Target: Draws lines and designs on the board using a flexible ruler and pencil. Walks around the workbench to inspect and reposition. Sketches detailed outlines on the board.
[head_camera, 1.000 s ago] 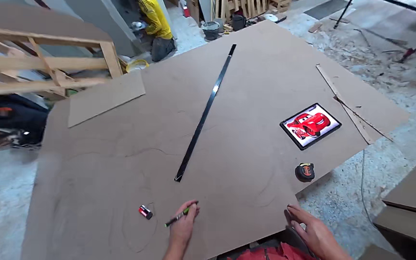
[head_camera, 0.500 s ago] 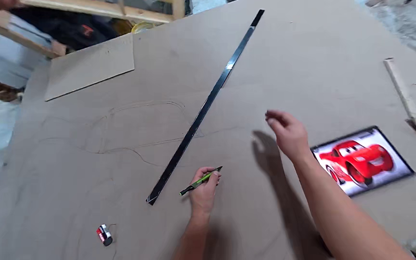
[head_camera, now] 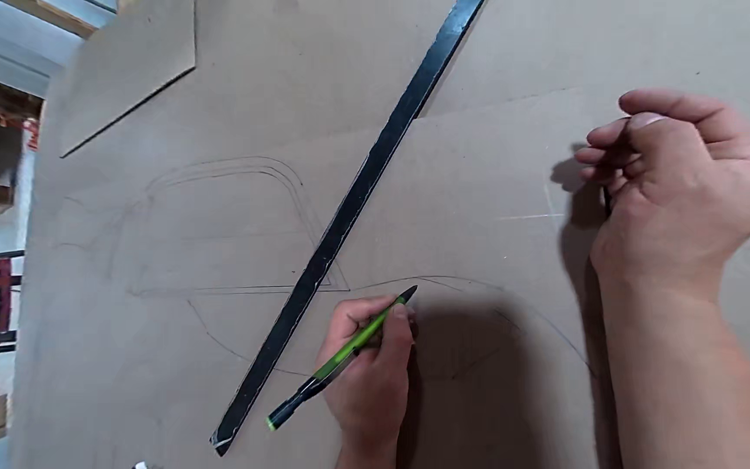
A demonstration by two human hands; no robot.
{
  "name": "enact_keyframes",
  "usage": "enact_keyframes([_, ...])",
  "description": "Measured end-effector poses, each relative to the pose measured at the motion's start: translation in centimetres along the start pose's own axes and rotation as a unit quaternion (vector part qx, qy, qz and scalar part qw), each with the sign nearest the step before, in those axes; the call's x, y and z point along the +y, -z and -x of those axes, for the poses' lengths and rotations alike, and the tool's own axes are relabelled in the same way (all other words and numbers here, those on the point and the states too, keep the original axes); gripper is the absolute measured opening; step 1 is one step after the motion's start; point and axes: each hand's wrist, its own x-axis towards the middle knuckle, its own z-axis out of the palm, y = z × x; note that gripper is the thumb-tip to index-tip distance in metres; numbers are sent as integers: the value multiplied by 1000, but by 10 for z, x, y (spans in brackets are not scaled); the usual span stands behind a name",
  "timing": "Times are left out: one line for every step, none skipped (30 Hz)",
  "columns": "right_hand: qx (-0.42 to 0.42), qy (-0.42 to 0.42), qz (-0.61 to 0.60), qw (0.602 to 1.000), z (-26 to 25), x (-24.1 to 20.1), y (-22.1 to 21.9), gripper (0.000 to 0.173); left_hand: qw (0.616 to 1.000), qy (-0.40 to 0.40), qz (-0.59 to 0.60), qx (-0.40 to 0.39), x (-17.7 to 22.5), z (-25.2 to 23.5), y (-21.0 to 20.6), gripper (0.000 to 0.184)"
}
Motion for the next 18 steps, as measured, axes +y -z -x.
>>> enact_keyframes([2,2,2,1000,0,1,1,18,1000,1,3,-5,1,2,0,7])
enact_keyframes([4,2,1,1000,0,2,1,17,1000,-1,-3,-20,2,6,0,6])
enact_keyframes([6,3,-2,1000,1,2,1,17,999,-8,-1,-43,3,10,0,6])
enact_keyframes([10,4,-4,1000,0,2,1,17,997,-16,7,-69,4,14,-3,7])
enact_keyframes([15,5,-6,1000,0,1,1,17,995,-23,8,-96,6,21,-7,7])
enact_keyframes([17,4,-7,1000,0,0,0,17,993,-30,9,-117,6,26,-11,7])
enact_keyframes([18,2,-7,1000,0,0,0,17,991,-36,10,-130,7,31,-15,8])
enact_keyframes([17,0,-8,1000,0,0,0,18,990,-38,8,-136,7,33,-16,8])
enact_keyframes([16,0,-11,1000,0,0,0,18,990,-36,7,-136,8,34,-17,7])
enact_keyframes([15,1,-11,1000,0,-1,0,18,990,-35,4,-137,8,34,-18,7])
enact_keyframes([15,2,-12,1000,0,-1,0,17,990,-36,1,-138,8,34,-19,7])
enact_keyframes([16,3,-12,1000,-1,-1,0,17,989,-40,1,-139,8,33,-20,8])
enact_keyframes([16,4,-12,1000,-1,-1,1,18,989,-42,2,-143,9,33,-21,8])
enact_keyframes([16,4,-9,1000,-1,-1,1,19,988,-42,1,-147,9,33,-22,9])
enact_keyframes([15,3,-6,1000,0,-1,1,19,988,-42,0,-150,9,33,-22,9])
enact_keyframes([13,3,-5,1000,0,-1,1,19,987,-42,-2,-152,9,33,-22,9])
enact_keyframes([13,3,-4,1000,0,-1,1,20,987,-45,-5,-155,9,33,-22,8])
enact_keyframes([13,3,-4,1000,0,-1,0,19,986,-49,-9,-162,8,32,-21,8])
